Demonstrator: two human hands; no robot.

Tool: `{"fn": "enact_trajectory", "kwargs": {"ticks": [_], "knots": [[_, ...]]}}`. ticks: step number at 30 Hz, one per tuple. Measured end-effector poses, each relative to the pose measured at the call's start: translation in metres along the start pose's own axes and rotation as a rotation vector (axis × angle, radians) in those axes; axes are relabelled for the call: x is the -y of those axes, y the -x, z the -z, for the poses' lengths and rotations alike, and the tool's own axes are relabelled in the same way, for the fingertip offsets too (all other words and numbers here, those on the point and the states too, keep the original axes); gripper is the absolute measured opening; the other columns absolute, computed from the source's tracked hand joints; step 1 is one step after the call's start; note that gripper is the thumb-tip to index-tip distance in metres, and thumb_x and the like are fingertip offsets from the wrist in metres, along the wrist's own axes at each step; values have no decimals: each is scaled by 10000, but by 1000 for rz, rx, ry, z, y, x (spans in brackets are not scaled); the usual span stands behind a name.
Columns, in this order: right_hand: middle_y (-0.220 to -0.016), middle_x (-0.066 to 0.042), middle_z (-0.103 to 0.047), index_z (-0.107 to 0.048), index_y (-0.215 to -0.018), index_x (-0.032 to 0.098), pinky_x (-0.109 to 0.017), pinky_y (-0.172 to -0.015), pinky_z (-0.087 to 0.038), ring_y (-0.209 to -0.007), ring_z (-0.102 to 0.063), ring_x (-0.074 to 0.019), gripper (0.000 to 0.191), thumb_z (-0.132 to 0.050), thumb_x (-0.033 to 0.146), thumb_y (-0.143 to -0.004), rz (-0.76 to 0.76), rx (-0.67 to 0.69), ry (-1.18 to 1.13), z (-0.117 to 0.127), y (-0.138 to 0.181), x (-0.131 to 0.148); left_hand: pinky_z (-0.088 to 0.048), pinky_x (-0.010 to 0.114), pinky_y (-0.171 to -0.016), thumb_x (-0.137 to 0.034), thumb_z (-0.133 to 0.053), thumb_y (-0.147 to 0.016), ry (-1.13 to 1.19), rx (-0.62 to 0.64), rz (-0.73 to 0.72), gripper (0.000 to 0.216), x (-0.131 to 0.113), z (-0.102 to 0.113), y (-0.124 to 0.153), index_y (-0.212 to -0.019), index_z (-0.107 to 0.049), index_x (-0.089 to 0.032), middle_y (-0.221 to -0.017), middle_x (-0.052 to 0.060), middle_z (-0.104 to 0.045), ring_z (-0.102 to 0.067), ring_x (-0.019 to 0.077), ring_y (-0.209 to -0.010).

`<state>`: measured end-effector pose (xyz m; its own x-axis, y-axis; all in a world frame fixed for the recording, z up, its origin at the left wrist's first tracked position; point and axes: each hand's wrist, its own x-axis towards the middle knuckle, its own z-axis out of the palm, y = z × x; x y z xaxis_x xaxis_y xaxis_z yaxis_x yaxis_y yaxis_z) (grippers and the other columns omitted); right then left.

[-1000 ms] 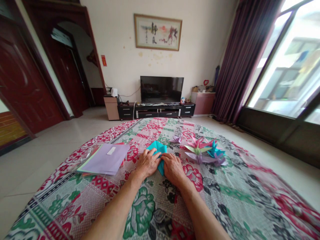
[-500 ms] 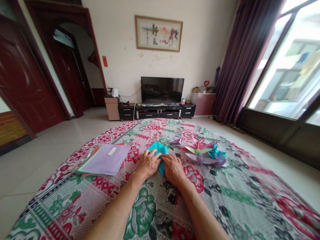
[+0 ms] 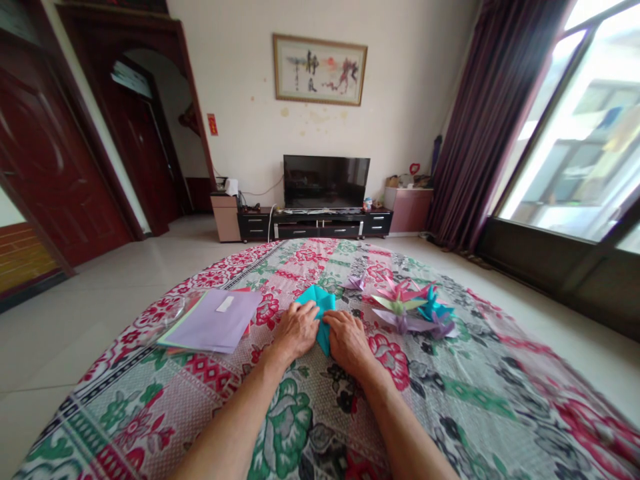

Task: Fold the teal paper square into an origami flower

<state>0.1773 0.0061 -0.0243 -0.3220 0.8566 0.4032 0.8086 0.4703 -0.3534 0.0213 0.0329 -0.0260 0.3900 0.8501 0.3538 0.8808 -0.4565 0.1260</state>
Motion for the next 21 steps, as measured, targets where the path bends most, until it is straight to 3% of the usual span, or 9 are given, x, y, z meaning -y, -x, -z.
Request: {"fn": "enact_trajectory", "kwargs": {"ticks": [14,21], "knots": [[-1190,-39,-611,-635,-1078,229,-353,-929,-322,-1075,-492,-204,340,-428,125,-830,-13,6,-10,2,0,2,-388,354,-930,-223,-356,-902,1,11,-15,272,1,-1,-1,-1013,-604,-220,-1121,53,-604,-500,206,-1045],[-1187,-43,-614,-635,-1079,226,-345,-928,-328,-1072,-498,-203,335,-430,131,-831,-5,0,4,0,-1,2,-400,351,-917,-246,-364,-904,3,17,10,287,0,0,-1,-1088,-584,-247,-1168,33,-592,-492,209,-1035]]}}
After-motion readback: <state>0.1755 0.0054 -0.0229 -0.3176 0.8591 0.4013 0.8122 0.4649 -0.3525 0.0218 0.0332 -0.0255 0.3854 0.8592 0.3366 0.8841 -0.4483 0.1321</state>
